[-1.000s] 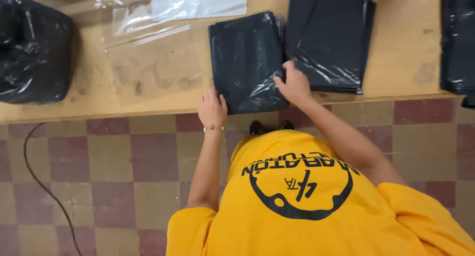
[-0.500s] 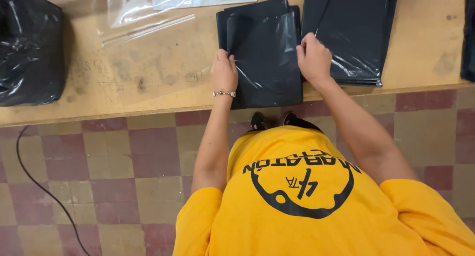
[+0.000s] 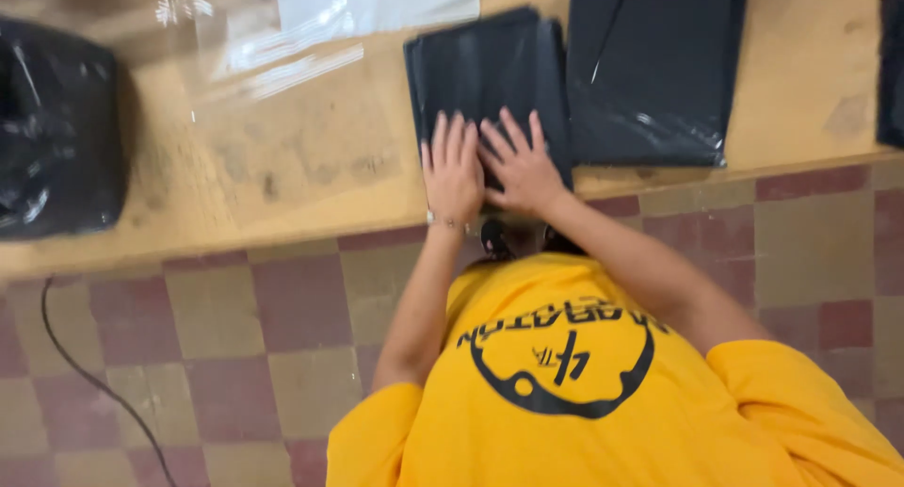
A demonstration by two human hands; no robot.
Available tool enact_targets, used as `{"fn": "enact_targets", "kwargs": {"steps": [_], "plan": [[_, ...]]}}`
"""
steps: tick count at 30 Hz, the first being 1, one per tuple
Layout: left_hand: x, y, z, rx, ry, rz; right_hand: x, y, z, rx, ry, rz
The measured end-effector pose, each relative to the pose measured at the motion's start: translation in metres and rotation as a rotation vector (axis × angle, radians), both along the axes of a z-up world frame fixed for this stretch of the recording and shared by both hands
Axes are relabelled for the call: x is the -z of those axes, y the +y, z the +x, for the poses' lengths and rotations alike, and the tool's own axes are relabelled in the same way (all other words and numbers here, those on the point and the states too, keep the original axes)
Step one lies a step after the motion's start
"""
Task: Packaging stacks of black plastic bags into clear plastic sleeves and folding plastic sheets
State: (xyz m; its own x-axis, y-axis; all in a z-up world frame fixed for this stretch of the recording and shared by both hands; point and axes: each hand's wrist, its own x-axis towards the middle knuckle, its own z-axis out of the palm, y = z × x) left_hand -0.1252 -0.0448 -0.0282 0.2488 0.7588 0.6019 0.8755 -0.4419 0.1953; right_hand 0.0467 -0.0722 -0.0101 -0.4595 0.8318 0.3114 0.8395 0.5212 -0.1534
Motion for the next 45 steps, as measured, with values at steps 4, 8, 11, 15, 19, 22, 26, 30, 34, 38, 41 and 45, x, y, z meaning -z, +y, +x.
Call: {"fn": "enact_targets", "kwargs": {"steps": [4, 8, 11, 15, 19, 22, 26, 30, 34, 38, 41, 45], "plan": [[0.0, -0.024, -0.005, 0.04, 0.142, -0.529, -0.01, -0.006, 0.0, -0.019, 0.043, -0.002], [-0.003, -0.02, -0.003, 0.02, 0.198, -0.667, 0.003, -0.009, 0.019, -0.11, 0.048, -0.063], [-0.008, -0.02, 0.01, -0.036, 0.276, -0.614, -0.009, -0.038, 0.073, 0.0, 0.3, 0.053], [-0.04, -0.028, 0.081, 0.075, 0.191, -0.46, -0.009, -0.066, 0.206, 0.577, 0.251, 0.136], [-0.002, -0.026, 0.153, 0.397, 0.271, -0.182, 0.021, -0.077, 0.276, 1.036, 0.221, -0.251], [0.024, -0.012, 0.179, 0.437, 0.281, -0.134, 0.033, -0.066, 0.296, 1.069, 0.327, -0.522], [0.042, 0.002, 0.192, 0.484, 0.283, -0.12, 0.06, -0.057, 0.322, 1.004, 0.402, -0.514], [0.031, 0.003, 0.212, 0.503, 0.251, -0.187, 0.026, -0.054, 0.336, 1.044, 0.393, -0.478], [-0.007, -0.011, 0.193, 0.551, 0.248, -0.176, 0.012, -0.063, 0.34, 1.022, 0.46, -0.649], [-0.007, -0.009, 0.17, 0.441, -0.057, -0.699, 0.021, -0.062, 0.349, 1.044, 0.516, -0.707], [0.012, -0.006, 0.168, 0.242, -0.026, -0.913, 0.008, -0.061, 0.343, 1.061, 0.508, -0.735], [0.002, 0.0, 0.173, 0.096, -0.238, -1.071, -0.003, -0.059, 0.34, 1.05, 0.485, -0.771]]}}
